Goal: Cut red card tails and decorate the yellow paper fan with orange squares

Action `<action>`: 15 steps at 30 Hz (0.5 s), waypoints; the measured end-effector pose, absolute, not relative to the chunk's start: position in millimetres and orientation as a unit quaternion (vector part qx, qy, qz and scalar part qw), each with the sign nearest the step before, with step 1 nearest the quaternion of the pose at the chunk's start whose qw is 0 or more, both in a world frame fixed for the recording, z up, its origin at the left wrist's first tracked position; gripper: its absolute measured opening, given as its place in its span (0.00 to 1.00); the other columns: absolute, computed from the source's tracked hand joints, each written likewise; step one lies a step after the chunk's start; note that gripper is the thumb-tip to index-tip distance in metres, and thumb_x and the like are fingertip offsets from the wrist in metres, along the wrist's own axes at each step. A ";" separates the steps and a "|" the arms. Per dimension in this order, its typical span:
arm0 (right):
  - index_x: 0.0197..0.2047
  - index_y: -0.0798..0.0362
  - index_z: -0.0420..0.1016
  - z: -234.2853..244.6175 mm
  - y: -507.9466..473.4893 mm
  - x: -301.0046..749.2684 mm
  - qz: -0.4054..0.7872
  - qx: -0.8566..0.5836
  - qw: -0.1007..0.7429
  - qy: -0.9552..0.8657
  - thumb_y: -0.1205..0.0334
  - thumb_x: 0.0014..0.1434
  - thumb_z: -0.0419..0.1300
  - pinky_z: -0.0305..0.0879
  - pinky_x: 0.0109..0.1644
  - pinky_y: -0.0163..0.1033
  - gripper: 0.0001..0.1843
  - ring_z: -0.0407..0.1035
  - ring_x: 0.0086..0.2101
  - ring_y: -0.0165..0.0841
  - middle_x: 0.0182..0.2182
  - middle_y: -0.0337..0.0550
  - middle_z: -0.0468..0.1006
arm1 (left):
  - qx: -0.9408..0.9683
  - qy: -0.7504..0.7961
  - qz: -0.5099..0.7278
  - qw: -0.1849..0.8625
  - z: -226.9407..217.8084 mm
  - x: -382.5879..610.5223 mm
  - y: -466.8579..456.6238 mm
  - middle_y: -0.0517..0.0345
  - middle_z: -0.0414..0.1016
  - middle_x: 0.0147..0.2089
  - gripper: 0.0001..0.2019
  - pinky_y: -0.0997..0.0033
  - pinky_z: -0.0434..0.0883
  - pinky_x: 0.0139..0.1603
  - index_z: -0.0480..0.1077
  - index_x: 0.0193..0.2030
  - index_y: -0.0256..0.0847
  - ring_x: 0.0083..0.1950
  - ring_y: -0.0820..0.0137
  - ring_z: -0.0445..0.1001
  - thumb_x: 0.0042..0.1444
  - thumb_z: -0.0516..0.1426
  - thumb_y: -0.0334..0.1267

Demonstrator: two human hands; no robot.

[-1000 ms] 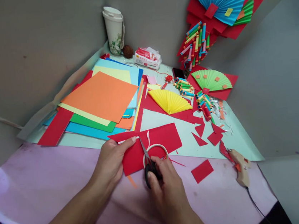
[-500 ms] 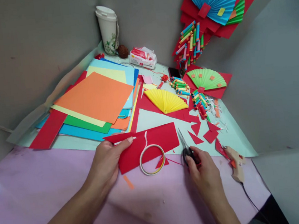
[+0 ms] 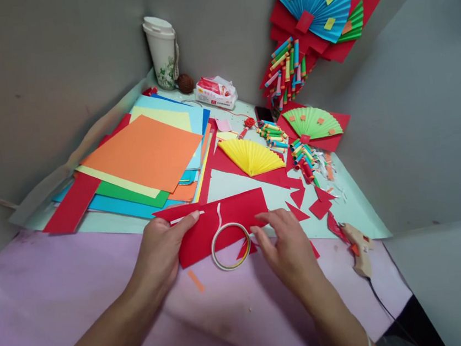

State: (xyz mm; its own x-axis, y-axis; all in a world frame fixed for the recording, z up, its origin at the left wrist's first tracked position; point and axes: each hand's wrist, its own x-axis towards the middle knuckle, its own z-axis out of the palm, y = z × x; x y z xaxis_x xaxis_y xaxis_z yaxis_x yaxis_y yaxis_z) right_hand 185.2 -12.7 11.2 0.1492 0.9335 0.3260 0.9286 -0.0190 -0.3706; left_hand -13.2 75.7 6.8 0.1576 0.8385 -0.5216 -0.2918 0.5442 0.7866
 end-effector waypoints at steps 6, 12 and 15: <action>0.42 0.54 0.78 -1.3 11.2 155.2 0.034 -0.671 0.226 -0.705 0.69 0.62 0.56 0.66 0.44 0.44 0.09 0.66 0.39 0.41 0.37 0.49 0.74 | 0.270 0.499 0.402 0.719 5.5 -12.0 75.6 0.47 0.84 0.30 0.09 0.61 0.80 0.36 0.79 0.33 0.36 0.31 0.56 0.83 0.44 0.69 0.38; 0.38 0.54 0.76 6.3 20.8 203.4 -0.023 -0.720 0.249 -0.647 0.66 0.64 0.55 0.65 0.45 0.44 0.08 0.68 0.39 0.41 0.35 0.48 0.76 | 0.255 0.511 0.409 0.712 8.1 -17.5 79.7 0.49 0.84 0.28 0.10 0.63 0.80 0.32 0.79 0.32 0.36 0.30 0.56 0.83 0.42 0.70 0.36; 0.39 0.55 0.77 11.8 28.2 251.9 -0.084 -0.793 0.224 -0.561 0.64 0.62 0.57 0.65 0.45 0.47 0.08 0.69 0.40 0.44 0.37 0.51 0.78 | 0.256 0.520 0.421 0.698 21.2 -22.2 82.4 0.52 0.84 0.28 0.09 0.68 0.80 0.33 0.79 0.32 0.38 0.31 0.60 0.83 0.42 0.70 0.34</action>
